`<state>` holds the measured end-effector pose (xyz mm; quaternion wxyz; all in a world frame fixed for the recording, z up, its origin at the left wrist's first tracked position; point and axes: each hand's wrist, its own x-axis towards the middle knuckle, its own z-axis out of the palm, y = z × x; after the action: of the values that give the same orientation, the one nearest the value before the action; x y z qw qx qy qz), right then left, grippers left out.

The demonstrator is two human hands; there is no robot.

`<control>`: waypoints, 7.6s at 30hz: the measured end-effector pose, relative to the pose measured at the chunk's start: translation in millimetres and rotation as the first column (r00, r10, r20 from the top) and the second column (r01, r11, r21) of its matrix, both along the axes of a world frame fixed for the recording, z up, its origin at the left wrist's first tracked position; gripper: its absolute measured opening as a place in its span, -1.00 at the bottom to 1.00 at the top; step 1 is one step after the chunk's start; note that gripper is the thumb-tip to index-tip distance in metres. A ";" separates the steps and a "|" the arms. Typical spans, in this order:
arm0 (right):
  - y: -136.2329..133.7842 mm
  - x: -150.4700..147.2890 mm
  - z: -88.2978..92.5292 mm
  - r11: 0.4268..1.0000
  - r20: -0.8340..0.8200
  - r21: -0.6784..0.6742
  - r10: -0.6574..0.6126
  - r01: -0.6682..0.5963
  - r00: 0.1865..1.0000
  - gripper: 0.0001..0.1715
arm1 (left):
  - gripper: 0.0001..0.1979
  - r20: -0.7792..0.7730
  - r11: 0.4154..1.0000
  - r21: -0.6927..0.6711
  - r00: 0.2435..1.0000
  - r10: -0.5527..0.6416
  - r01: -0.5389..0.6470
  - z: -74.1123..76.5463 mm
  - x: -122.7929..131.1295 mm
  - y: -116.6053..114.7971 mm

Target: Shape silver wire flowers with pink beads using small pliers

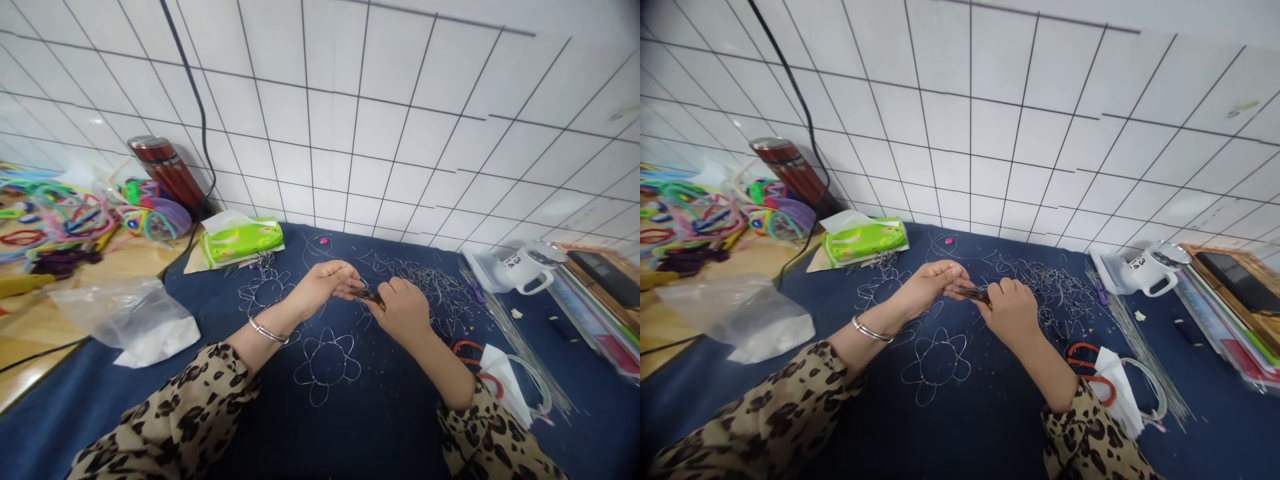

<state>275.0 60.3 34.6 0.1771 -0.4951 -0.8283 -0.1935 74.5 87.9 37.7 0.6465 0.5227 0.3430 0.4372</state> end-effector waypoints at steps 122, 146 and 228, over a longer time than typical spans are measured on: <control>0.2 12.4 -7.2 0.979 0.085 0.184 0.075 -0.090 0.994 -0.65 | -0.82 0.174 0.952 -0.285 0.971 0.165 -0.111 -16.9 20.1 -13.9; 3.9 11.0 -9.5 0.988 0.102 0.145 0.041 -0.056 0.994 -0.68 | -0.76 0.082 0.965 -0.202 0.979 0.187 -0.167 -19.0 19.2 -11.2; 12.0 5.1 -15.2 0.802 -0.014 -0.592 -0.112 0.082 0.994 -0.39 | -0.76 0.363 0.991 -0.132 0.928 0.079 -0.033 -34.8 24.1 -8.6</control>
<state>280.1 72.3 19.4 0.0243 -0.5719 -0.8164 0.0765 98.7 79.3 2.8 0.7177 0.3804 0.2572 0.5235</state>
